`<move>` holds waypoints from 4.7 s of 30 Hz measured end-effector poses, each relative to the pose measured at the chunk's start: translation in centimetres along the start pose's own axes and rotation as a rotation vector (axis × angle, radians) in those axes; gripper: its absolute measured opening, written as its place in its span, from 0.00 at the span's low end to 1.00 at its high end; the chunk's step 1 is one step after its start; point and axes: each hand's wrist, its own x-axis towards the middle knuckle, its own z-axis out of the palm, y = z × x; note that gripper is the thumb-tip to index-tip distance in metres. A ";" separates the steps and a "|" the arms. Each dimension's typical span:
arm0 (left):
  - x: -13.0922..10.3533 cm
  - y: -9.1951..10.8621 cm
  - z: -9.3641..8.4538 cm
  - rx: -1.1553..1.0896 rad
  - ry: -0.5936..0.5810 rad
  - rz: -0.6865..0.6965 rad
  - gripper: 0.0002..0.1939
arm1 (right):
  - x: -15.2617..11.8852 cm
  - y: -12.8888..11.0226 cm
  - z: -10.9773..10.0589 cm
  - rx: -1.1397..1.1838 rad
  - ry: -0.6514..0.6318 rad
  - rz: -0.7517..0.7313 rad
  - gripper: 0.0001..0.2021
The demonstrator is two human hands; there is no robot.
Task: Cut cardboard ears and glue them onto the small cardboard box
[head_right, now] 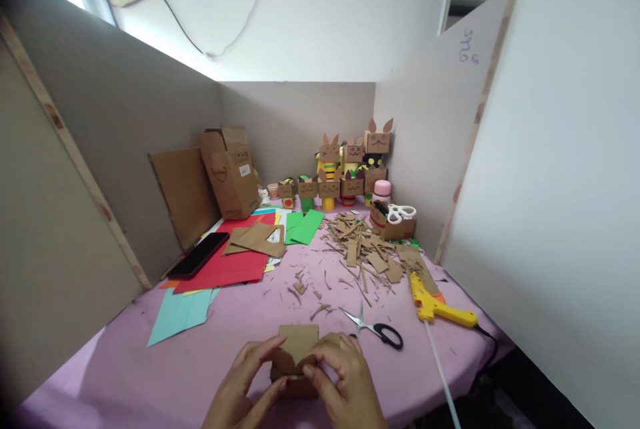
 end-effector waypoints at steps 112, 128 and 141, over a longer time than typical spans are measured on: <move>2.5 1.6 -0.3 0.103 -0.261 0.004 0.07 | 0.1 -0.7 0.0 0.086 0.044 0.064 0.08; 2.1 1.4 0.1 0.142 -0.250 0.077 0.07 | 0.1 -0.8 -0.2 0.059 0.018 0.078 0.07; 1.8 1.2 0.3 0.121 -0.221 0.110 0.05 | 0.1 -1.2 -0.4 0.165 -0.019 0.120 0.06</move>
